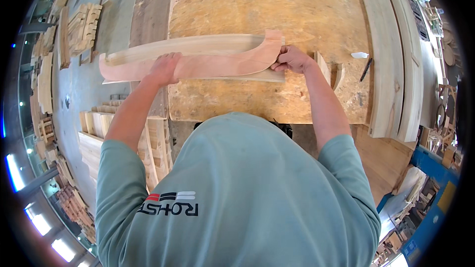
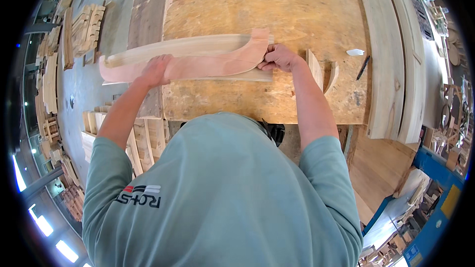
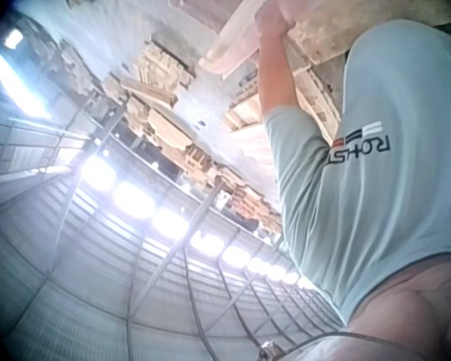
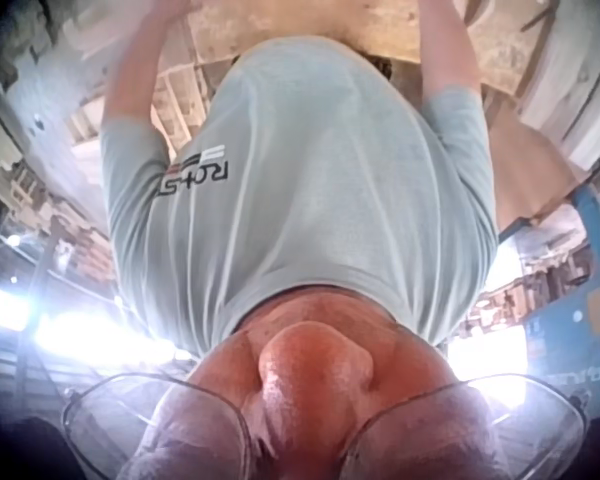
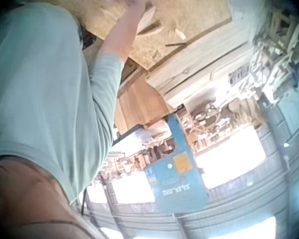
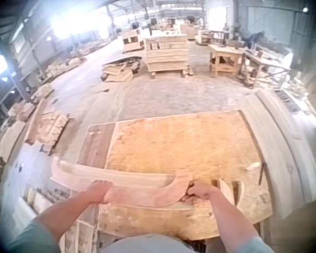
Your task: The person positions small curved wood pieces against a template and then uses a bandsaw to trim the edges of the pieces.
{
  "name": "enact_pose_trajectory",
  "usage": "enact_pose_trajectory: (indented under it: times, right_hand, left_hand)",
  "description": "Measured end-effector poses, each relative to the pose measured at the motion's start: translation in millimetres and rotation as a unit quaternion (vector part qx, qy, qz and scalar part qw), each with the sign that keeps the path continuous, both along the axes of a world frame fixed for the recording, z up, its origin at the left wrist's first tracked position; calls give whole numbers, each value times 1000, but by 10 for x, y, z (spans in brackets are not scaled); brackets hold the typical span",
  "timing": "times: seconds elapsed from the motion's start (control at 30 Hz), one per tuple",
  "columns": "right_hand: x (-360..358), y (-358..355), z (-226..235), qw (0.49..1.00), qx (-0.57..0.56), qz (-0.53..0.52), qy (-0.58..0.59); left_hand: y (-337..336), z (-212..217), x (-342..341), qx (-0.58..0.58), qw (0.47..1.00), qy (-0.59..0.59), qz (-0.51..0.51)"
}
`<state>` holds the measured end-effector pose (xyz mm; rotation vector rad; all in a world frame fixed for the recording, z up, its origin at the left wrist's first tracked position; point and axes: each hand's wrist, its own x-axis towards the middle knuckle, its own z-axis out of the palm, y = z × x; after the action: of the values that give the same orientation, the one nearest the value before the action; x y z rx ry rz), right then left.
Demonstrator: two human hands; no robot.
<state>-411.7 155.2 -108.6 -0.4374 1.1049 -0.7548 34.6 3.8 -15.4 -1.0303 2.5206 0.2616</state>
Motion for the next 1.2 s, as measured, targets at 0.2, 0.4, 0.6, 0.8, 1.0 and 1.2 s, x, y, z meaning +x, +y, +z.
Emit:
enact_pose_trajectory:
  times: [0.2, 0.4, 0.6, 0.8, 1.0, 1.2]
  right_hand:
    - [-9, 3, -12, 1000, -2, 8, -5]
    - [1, 3, 13, 1000, -1, 8, -10]
    - [4, 7, -13, 1000, -4, 1, -24]
    - [8, 14, 54, 1000, 0, -12, -13]
    - [4, 7, 21, 999, 2, -7, -33]
    - [-13, 8, -50, 999, -4, -4, -36]
  left_hand:
    - [-3, 11, -28, 5, 1000, -5, 3]
    - [-38, -59, 3, 6, 1000, -7, 1]
    - [-20, -21, -22, 5, 1000, -8, -2]
    - [-1, 21, -64, -4, 1000, -16, 5]
    - [-9, 20, -58, -5, 1000, -19, -7]
    - [-9, 4, -42, -10, 1000, -11, -10]
